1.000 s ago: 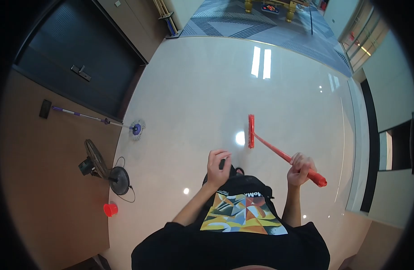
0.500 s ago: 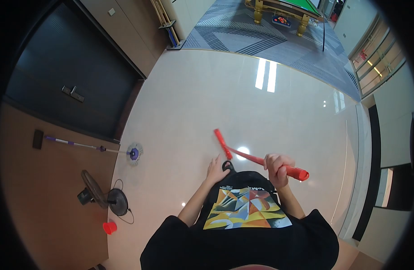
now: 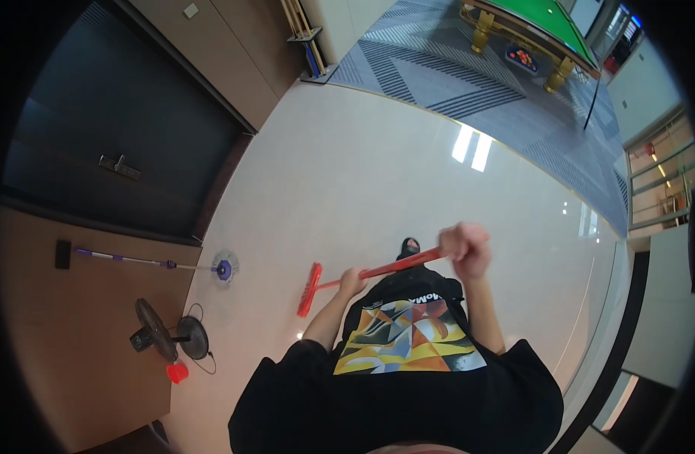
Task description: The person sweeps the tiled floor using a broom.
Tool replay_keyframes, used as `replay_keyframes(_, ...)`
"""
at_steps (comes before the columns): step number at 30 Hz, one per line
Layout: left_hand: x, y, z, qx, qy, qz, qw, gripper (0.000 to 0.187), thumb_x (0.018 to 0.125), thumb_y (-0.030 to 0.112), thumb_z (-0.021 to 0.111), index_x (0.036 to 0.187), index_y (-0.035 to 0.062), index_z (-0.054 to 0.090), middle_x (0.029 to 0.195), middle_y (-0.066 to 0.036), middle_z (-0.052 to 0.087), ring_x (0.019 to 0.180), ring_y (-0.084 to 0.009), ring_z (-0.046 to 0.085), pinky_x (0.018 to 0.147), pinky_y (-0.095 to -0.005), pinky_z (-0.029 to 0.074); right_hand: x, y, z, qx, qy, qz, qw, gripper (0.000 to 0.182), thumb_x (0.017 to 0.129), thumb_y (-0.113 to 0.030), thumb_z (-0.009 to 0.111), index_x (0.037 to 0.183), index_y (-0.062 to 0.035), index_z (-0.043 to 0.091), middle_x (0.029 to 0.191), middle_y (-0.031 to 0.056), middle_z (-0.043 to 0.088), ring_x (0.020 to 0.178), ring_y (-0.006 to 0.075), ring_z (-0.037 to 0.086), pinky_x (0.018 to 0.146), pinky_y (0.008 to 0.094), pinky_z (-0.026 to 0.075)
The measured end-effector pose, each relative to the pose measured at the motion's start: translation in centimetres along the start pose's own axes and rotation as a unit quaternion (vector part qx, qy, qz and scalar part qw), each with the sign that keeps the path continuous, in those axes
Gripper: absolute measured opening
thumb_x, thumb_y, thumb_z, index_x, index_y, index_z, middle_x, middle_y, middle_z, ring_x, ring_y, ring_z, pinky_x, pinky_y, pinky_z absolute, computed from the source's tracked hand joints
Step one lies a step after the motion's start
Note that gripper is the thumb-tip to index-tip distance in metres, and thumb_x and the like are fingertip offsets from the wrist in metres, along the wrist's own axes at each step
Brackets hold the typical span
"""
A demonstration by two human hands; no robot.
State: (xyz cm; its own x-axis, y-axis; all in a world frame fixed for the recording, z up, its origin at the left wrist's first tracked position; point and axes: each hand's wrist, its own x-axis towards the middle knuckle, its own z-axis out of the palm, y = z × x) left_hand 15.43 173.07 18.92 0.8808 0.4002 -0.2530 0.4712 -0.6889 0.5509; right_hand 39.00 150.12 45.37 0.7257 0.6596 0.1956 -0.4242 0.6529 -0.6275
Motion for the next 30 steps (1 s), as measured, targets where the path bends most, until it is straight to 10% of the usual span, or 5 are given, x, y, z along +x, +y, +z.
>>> replay_keyframes(16,21.7,-2.8,-2.8,-0.191,0.174,-0.15,0.954,0.025,0.083,0.014,0.064,0.102,-0.001,0.067,0.087,-0.01,0.07,0.077,-0.0179,0.066,0.069,-0.029,0.051,33.4,5.6,-4.1,-0.126,-0.397,0.221,0.882,0.032,0.081,-0.004,0.065,0.056,0.0007,0.046,0.058,0.0074,0.053,0.054,0.0172,0.051,0.053,0.031,0.038)
replay_keyframes(24,39.5,-9.2,-13.0,-0.196,0.137,-0.151,0.959,0.023,0.084,0.021,0.063,0.098,0.0034,0.071,0.09,-0.017,0.07,0.09,-0.0243,0.068,0.078,-0.0341,0.051,50.7,9.6,-3.1,-0.125,-0.415,0.205,0.878,0.031,0.08,-0.001,0.064,0.054,0.0011,0.047,0.053,0.0078,0.053,0.051,0.0187,0.05,0.098,0.0438,0.046)
replay_keyframes(25,42.5,-9.5,-14.2,-0.187,0.147,-0.142,0.961,0.024,0.084,0.02,0.064,0.099,0.0031,0.07,0.089,-0.016,0.07,0.088,-0.0237,0.068,0.077,-0.0337,0.051,52.8,9.8,-3.1,-0.14,-0.42,0.187,0.877,0.032,0.079,0.0,0.064,0.053,0.0004,0.045,0.052,0.0078,0.052,0.05,0.02,0.049,0.098,0.0453,0.046)
replay_keyframes(26,45.7,-9.9,-15.2,-0.178,0.158,-0.133,0.962,0.024,0.084,0.019,0.065,0.1,0.0028,0.07,0.087,-0.015,0.07,0.085,-0.023,0.068,0.076,-0.0333,0.051,54.7,10.7,-3.5,-0.131,-0.394,0.163,0.895,0.037,0.078,-0.006,0.07,0.052,-0.003,0.043,0.046,0.0053,0.046,0.045,0.0174,0.044,0.06,0.0291,0.044)
replay_keyframes(30,55.0,-7.9,-19.3,-0.225,0.19,-0.198,0.935,0.025,0.085,0.02,0.065,0.103,0.0028,0.068,0.082,-0.013,0.068,0.076,-0.0194,0.066,0.069,-0.0313,0.051,63.4,12.8,-4.1,-0.093,-0.4,0.1,0.906,0.037,0.076,-0.006,0.071,0.051,-0.0044,0.044,0.046,0.005,0.045,0.044,0.0196,0.045,0.049,0.0307,0.034)
